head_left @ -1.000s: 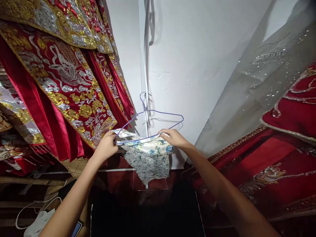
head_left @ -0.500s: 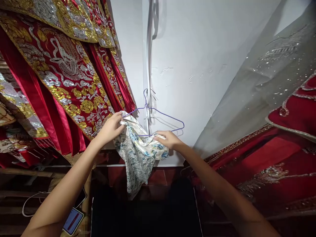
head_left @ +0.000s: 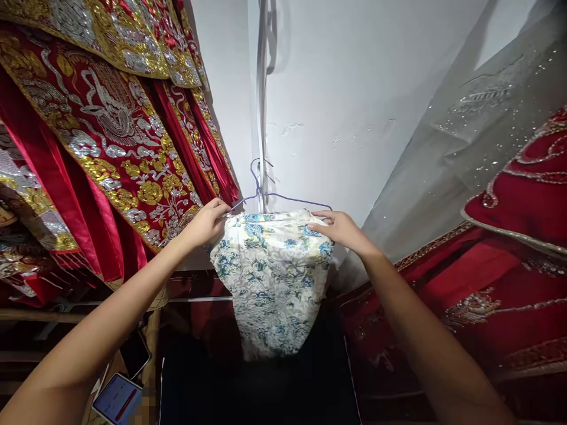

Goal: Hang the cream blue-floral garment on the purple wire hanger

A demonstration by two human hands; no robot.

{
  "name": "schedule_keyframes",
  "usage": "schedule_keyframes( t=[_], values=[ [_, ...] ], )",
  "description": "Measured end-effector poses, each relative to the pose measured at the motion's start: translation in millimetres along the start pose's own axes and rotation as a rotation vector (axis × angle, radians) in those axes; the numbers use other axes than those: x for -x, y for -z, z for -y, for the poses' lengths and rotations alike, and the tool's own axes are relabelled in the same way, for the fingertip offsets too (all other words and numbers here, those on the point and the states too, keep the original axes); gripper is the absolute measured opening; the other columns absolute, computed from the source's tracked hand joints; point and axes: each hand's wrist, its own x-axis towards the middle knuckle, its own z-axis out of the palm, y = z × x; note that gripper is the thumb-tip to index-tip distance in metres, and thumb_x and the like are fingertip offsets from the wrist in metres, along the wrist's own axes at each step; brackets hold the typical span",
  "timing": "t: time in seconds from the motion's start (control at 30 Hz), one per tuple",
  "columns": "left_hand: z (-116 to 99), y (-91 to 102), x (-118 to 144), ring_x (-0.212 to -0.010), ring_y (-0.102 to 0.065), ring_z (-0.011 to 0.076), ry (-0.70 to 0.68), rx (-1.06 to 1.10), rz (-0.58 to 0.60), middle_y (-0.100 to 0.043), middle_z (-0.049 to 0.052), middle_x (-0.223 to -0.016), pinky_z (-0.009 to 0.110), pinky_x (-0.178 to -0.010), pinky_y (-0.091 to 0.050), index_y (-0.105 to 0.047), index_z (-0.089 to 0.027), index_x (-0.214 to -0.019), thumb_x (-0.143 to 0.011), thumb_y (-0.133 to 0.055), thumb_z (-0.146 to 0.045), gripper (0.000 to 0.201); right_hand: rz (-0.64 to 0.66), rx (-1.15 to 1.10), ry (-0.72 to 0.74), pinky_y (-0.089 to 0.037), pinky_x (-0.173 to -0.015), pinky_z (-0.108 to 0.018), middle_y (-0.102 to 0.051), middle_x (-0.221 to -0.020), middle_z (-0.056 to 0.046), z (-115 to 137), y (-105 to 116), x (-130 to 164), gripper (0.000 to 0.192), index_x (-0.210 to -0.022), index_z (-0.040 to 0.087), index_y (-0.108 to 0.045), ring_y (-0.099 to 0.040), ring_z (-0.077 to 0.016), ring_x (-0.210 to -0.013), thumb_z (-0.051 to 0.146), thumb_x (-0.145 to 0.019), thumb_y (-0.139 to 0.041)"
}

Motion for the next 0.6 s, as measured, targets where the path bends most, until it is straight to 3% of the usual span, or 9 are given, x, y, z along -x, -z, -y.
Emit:
schedule_keyframes(
  t=[0.07, 0.13, 0.2, 0.27, 0.33, 0.43, 0.5, 0.6],
  values=[
    [0.4, 1.1, -1.4, -0.106, -0.058, 0.0247, 0.026, 0.012, 0.002, -0.057, 0.011, -0.114, 0.038, -0.097, -0.046, -0.061, -0.019, -0.113, -0.089, -0.046, -0.020, 0.029, -0.091, 0.055, 0.027, -0.041, -0.062, -0.030, -0.057, -0.070, -0.002, 2.3, -0.3, -1.8, 0.067, -0.124, 0.017, -0.064, -0.053, -0.0196, -0.063, 0.059, -0.073, -0.073],
    [3.0, 0.2, -1.9, -0.105, -0.058, 0.0242, 0.035, 0.021, 0.005, -0.057, 0.010, -0.113, 0.038, -0.097, -0.046, -0.062, -0.019, -0.113, -0.090, -0.046, -0.021, 0.028, -0.171, 0.101, 0.030, -0.040, -0.062, -0.030, -0.057, -0.070, -0.001, 5.7, -2.8, -0.1, 0.079, -0.139, 0.017, -0.052, -0.053, -0.0195, -0.062, 0.057, -0.074, -0.073],
    [6.3, -1.0, -1.6, -0.104, -0.059, 0.0237, 0.028, 0.028, 0.004, -0.057, 0.010, -0.111, 0.036, -0.096, -0.046, -0.062, -0.019, -0.114, -0.091, -0.045, -0.022, 0.029, -0.153, 0.130, 0.032, -0.042, -0.063, -0.030, -0.061, -0.075, -0.003, 9.0, -1.9, 1.9, 0.079, -0.142, 0.017, -0.049, -0.057, -0.0214, -0.066, 0.053, -0.075, -0.072],
    [8.8, -0.7, -1.1, -0.102, -0.059, 0.0240, 0.026, 0.014, -0.014, -0.057, 0.010, -0.110, 0.036, -0.094, -0.047, -0.061, -0.019, -0.115, -0.092, -0.044, -0.024, 0.029, -0.055, 0.081, 0.046, -0.045, -0.068, -0.033, -0.068, -0.084, -0.008, 12.9, 6.0, 2.1, 0.061, -0.127, 0.016, -0.064, -0.062, -0.0254, -0.076, 0.051, -0.078, -0.070],
    [9.7, 2.0, -1.6, -0.102, -0.058, 0.0249, 0.055, -0.025, -0.048, -0.056, 0.011, -0.112, 0.037, -0.093, -0.047, -0.061, -0.019, -0.116, -0.094, -0.043, -0.027, 0.030, 0.122, -0.068, 0.061, -0.049, -0.073, -0.036, -0.073, -0.093, -0.011, 17.5, 19.3, 0.2, 0.044, -0.104, 0.016, -0.076, -0.065, -0.0292, -0.085, 0.052, -0.079, -0.068],
    [6.1, 9.5, -8.3, -0.101, -0.058, 0.0266, 0.155, -0.075, -0.099, -0.058, 0.012, -0.112, 0.038, -0.089, -0.047, -0.061, -0.018, -0.110, -0.095, -0.041, -0.032, 0.029, 0.440, -0.353, 0.008, -0.052, -0.075, -0.039, -0.075, -0.091, -0.012, 24.7, 32.4, -3.8, 0.040, -0.086, 0.015, -0.079, -0.069, -0.0309, -0.084, 0.054, -0.075, -0.073],
    [-0.8, 13.8, -18.2, -0.094, -0.060, 0.0258, 0.205, -0.031, -0.094, -0.062, 0.011, -0.102, 0.037, -0.086, -0.047, -0.060, -0.017, -0.105, -0.095, -0.040, -0.033, 0.028, 0.517, -0.514, -0.074, -0.054, -0.071, -0.040, -0.076, -0.084, -0.013, 28.6, 22.6, -3.4, 0.041, -0.080, 0.015, -0.079, -0.070, -0.0305, -0.076, 0.054, -0.070, -0.077],
    [-16.1, 13.6, -37.8, -0.087, -0.061, 0.0217, 0.157, 0.170, -0.011, -0.066, 0.006, -0.095, 0.032, -0.082, -0.046, -0.059, -0.017, -0.105, -0.094, -0.037, -0.030, 0.028, 0.372, -0.672, -0.093, -0.058, -0.072, -0.042, -0.077, -0.079, -0.011, 32.9, -23.0, 7.0, 0.045, -0.081, 0.018, -0.078, -0.073, -0.0300, -0.075, 0.062, -0.077, -0.067]
  ],
)
